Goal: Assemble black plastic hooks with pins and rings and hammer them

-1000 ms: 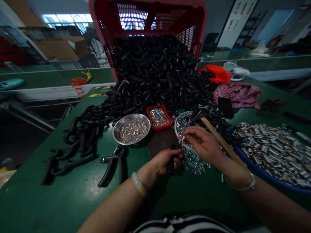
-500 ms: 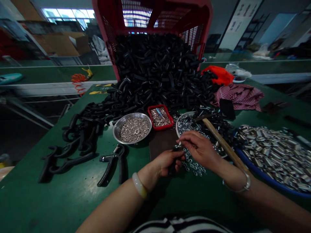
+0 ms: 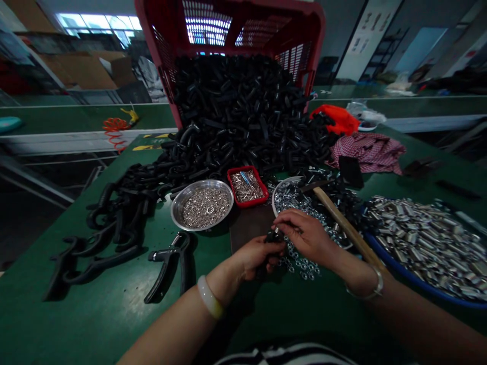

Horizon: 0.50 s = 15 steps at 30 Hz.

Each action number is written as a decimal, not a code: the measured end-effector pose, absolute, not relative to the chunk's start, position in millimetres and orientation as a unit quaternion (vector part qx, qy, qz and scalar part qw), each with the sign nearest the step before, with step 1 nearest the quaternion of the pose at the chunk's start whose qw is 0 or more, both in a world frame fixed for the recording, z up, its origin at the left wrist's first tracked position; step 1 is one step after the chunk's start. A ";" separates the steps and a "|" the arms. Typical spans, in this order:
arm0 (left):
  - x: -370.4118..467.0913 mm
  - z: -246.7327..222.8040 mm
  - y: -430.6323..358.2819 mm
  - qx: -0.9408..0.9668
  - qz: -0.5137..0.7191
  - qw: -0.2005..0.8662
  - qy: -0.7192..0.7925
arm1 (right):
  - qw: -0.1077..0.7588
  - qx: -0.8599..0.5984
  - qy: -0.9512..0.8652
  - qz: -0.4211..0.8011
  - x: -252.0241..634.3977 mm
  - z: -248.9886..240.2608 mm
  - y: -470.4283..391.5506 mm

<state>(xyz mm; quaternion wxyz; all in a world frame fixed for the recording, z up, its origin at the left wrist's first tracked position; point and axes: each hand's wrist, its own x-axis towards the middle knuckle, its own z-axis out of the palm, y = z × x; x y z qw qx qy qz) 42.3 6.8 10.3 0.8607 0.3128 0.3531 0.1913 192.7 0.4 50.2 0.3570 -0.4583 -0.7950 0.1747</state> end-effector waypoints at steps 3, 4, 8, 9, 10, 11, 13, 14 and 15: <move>35.9 13.6 8.2 0.320 0.150 0.883 0.309 | 0.396 -0.500 -0.697 0.328 198.6 40.3 1.8; 34.0 13.7 8.8 0.321 0.134 0.889 0.298 | 0.397 -0.506 -0.666 0.378 201.1 36.7 2.7; 30.0 9.3 13.4 0.265 0.106 0.929 0.236 | 0.325 -0.509 -0.651 0.460 214.4 27.7 17.3; 30.0 7.7 15.2 0.236 0.117 0.940 0.215 | 0.297 -0.521 -0.676 0.429 218.6 27.1 25.2; 30.3 6.1 17.3 0.203 0.132 0.950 0.198 | 0.269 -0.544 -0.704 0.370 222.8 26.9 35.0; 30.9 4.8 19.4 0.171 0.150 0.956 0.186 | 0.234 -0.574 -0.730 0.288 227.2 26.6 46.4; 32.2 3.0 23.8 0.120 0.186 0.960 0.172 | 0.156 -0.632 -0.751 0.109 235.1 25.1 71.1; 32.8 2.6 25.8 0.104 0.199 0.960 0.168 | 0.118 -0.647 -0.751 0.058 238.3 23.6 82.9; 33.3 2.4 27.7 0.093 0.208 0.960 0.165 | 0.089 -0.655 -0.750 0.032 240.7 21.5 93.3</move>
